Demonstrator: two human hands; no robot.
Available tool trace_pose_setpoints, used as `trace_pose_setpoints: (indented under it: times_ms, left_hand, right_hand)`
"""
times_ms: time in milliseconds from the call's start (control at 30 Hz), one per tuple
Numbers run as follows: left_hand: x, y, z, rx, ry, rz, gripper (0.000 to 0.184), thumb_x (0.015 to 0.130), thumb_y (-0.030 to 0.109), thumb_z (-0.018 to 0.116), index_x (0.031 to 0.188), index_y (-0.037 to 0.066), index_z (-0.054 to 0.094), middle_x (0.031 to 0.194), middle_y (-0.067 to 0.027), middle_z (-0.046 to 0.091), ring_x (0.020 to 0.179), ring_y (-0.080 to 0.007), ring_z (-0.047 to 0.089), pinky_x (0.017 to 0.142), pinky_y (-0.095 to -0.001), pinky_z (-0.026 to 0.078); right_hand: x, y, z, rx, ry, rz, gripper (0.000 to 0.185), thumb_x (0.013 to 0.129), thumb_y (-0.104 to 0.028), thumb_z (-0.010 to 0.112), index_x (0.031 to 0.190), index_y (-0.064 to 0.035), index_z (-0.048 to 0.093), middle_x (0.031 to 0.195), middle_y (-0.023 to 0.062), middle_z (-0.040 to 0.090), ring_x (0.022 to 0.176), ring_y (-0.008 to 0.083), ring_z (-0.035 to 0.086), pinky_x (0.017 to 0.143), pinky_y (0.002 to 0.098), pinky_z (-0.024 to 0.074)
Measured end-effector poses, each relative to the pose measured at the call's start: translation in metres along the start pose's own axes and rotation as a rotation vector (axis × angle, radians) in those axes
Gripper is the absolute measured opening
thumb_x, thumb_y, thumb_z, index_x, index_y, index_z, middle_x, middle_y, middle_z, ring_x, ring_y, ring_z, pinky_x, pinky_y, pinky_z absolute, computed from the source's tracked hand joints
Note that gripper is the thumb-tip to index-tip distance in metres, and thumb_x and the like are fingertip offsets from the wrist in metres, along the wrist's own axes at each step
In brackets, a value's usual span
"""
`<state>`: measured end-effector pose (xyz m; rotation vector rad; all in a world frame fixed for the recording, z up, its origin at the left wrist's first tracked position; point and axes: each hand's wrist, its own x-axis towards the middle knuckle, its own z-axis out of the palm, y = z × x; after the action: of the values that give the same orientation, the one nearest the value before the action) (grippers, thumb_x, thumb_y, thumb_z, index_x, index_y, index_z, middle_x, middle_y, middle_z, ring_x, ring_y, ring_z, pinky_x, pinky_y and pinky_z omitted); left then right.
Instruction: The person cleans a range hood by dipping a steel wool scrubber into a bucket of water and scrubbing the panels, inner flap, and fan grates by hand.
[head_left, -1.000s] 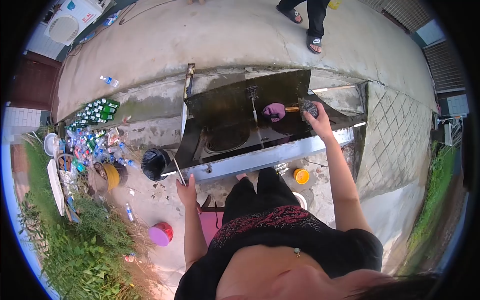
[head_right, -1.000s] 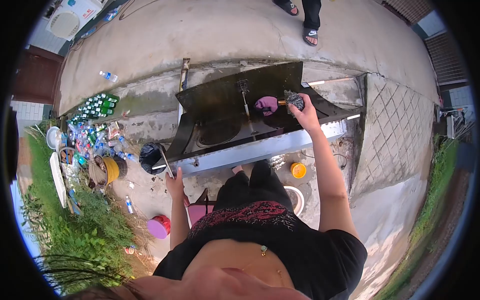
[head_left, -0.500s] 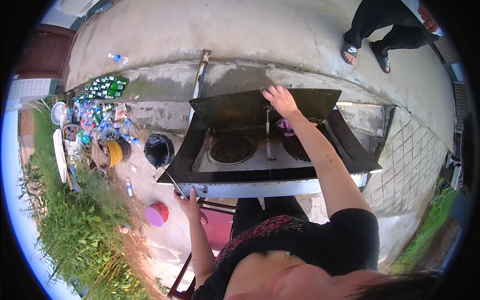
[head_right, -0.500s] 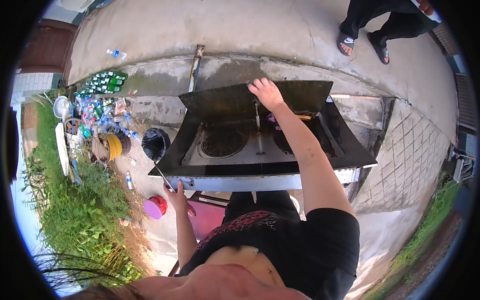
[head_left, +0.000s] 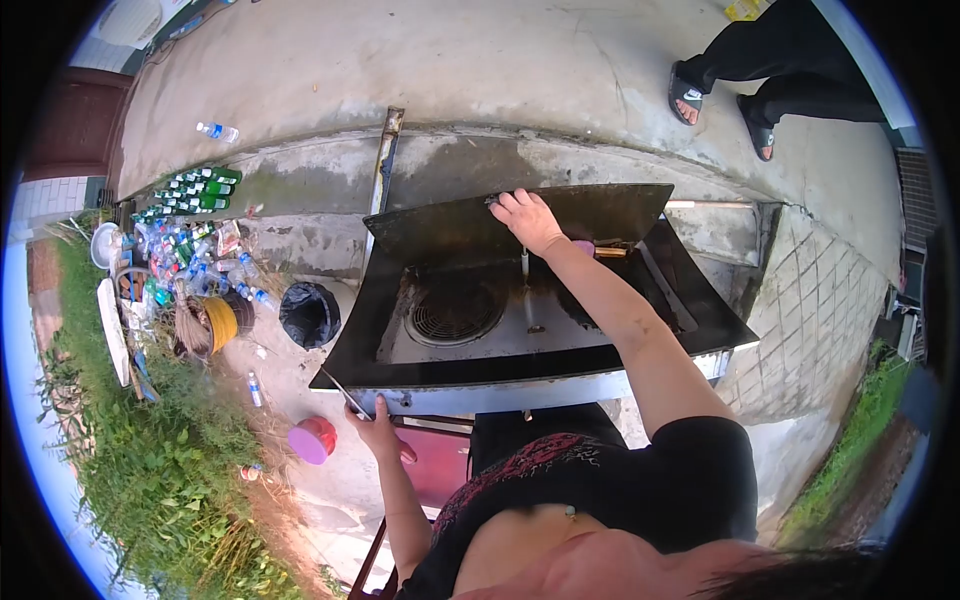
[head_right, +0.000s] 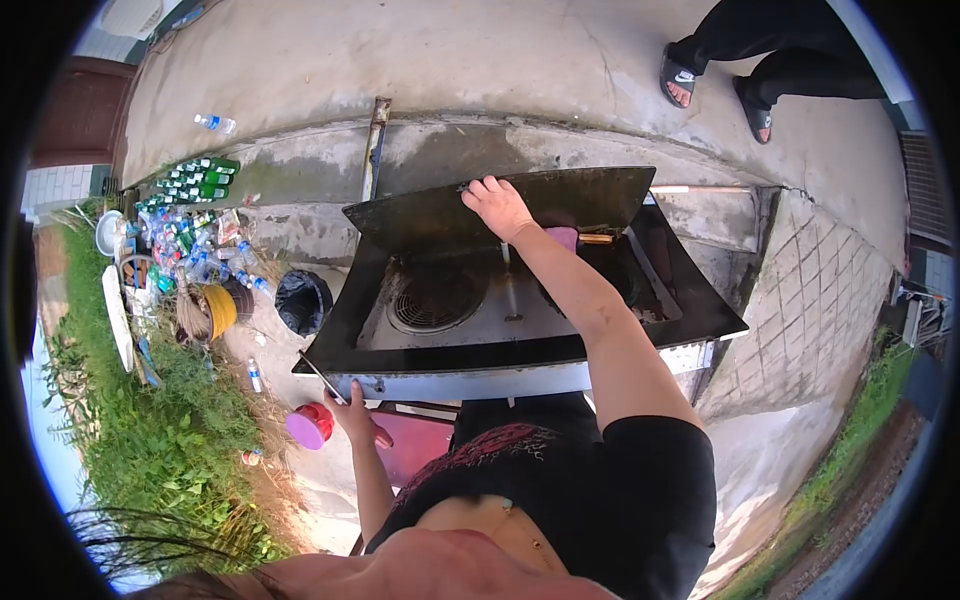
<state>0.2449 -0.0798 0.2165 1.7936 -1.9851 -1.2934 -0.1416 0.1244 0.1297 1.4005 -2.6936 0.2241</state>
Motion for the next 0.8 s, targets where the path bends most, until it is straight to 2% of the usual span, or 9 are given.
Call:
trace_pose_setpoints:
  times_ms: [33, 133, 267, 333, 467, 500, 600, 700, 800]
  left_hand:
    - [-0.006, 0.011, 0.003, -0.053, 0.011, 0.042, 0.074, 0.078, 0.027, 0.067, 0.13, -0.002, 0.024, 0.124, -0.0206, 0.042, 0.108, -0.0282, 0.046, 0.093, -0.0351, 0.036]
    - [0.004, -0.011, 0.0, -0.021, 0.018, -0.026, 0.074, 0.078, 0.026, 0.067, 0.13, -0.003, 0.023, 0.123, -0.0204, 0.042, 0.107, -0.0275, 0.046, 0.092, -0.0348, 0.036]
    - [0.002, 0.002, -0.001, -0.032, -0.017, -0.069, 0.071, 0.079, 0.024, 0.066, 0.13, -0.002, 0.024, 0.123, -0.02, 0.041, 0.109, -0.0275, 0.044, 0.093, -0.0348, 0.035]
    - [0.006, -0.013, -0.002, -0.013, 0.017, -0.015, 0.072, 0.078, 0.026, 0.067, 0.129, -0.002, 0.024, 0.117, -0.0193, 0.045, 0.098, -0.025, 0.049, 0.084, -0.0331, 0.04]
    - [-0.007, 0.015, -0.001, 0.038, -0.008, -0.078, 0.074, 0.078, 0.03, 0.067, 0.13, -0.001, 0.023, 0.098, -0.0151, 0.052, 0.065, -0.0176, 0.05, 0.057, -0.0285, 0.043]
    - [-0.006, 0.01, 0.0, 0.05, 0.009, -0.041, 0.073, 0.079, 0.031, 0.066, 0.129, 0.0, 0.024, 0.087, -0.0108, 0.052, 0.049, -0.0135, 0.041, 0.044, -0.0266, 0.035]
    - [-0.004, 0.009, -0.001, 0.031, 0.0, -0.035, 0.071, 0.079, 0.03, 0.066, 0.129, 0.0, 0.025, 0.084, -0.0095, 0.052, 0.049, -0.0132, 0.041, 0.044, -0.0264, 0.035]
    - [-0.005, 0.006, -0.002, -0.05, -0.005, -0.013, 0.069, 0.078, 0.028, 0.067, 0.127, 0.001, 0.027, 0.086, -0.0095, 0.052, 0.049, -0.0122, 0.04, 0.042, -0.025, 0.034]
    - [-0.004, 0.009, 0.001, -0.06, -0.006, 0.003, 0.067, 0.079, 0.028, 0.067, 0.126, 0.001, 0.027, 0.089, -0.0099, 0.052, 0.05, -0.012, 0.04, 0.042, -0.0247, 0.034]
  right_hand:
    - [-0.001, 0.006, 0.001, -0.003, -0.011, 0.002, 0.027, 0.077, -0.014, 0.048, 0.104, -0.0165, 0.053, 0.098, 0.0007, 0.048, 0.095, 0.0192, 0.046, 0.082, 0.0306, 0.0415]
    - [-0.048, 0.062, -0.003, -0.044, 0.042, 0.04, 0.03, 0.073, -0.015, 0.053, 0.103, -0.0172, 0.052, 0.102, 0.0014, 0.047, 0.094, 0.0199, 0.047, 0.08, 0.0303, 0.0426]
    - [-0.127, 0.126, -0.002, -0.17, -0.071, 0.402, 0.031, 0.07, -0.012, 0.057, 0.1, -0.0169, 0.054, 0.1, 0.0036, 0.049, 0.091, 0.0225, 0.048, 0.077, 0.0324, 0.0448]
    - [-0.124, 0.111, -0.012, -0.163, -0.046, 0.496, 0.032, 0.069, -0.011, 0.057, 0.1, -0.016, 0.054, 0.101, 0.0035, 0.049, 0.091, 0.0228, 0.048, 0.077, 0.0329, 0.0448]
    - [-0.051, 0.032, -0.013, 0.015, 0.173, 0.016, 0.027, 0.073, -0.013, 0.052, 0.1, -0.0154, 0.054, 0.098, 0.0019, 0.049, 0.093, 0.0199, 0.047, 0.079, 0.0309, 0.0429]
    - [-0.028, 0.017, -0.008, 0.007, 0.145, -0.006, 0.027, 0.074, -0.013, 0.05, 0.1, -0.0159, 0.054, 0.098, 0.0014, 0.049, 0.094, 0.0193, 0.047, 0.08, 0.0304, 0.0424]
    - [-0.012, 0.028, 0.002, 0.012, 0.034, -0.03, 0.027, 0.076, -0.014, 0.048, 0.102, -0.0167, 0.053, 0.101, 0.0006, 0.049, 0.095, 0.0187, 0.047, 0.081, 0.0293, 0.0419]
    - [-0.065, 0.086, -0.006, 0.063, 0.104, 0.221, 0.033, 0.07, -0.013, 0.059, 0.102, -0.0149, 0.053, 0.1, 0.0022, 0.049, 0.095, 0.0221, 0.047, 0.081, 0.0323, 0.0442]
    - [-0.137, 0.138, 0.001, -0.033, 0.091, 0.549, 0.029, 0.069, -0.009, 0.059, 0.097, -0.0127, 0.054, 0.096, 0.0062, 0.049, 0.09, 0.0274, 0.047, 0.08, 0.0356, 0.0438]
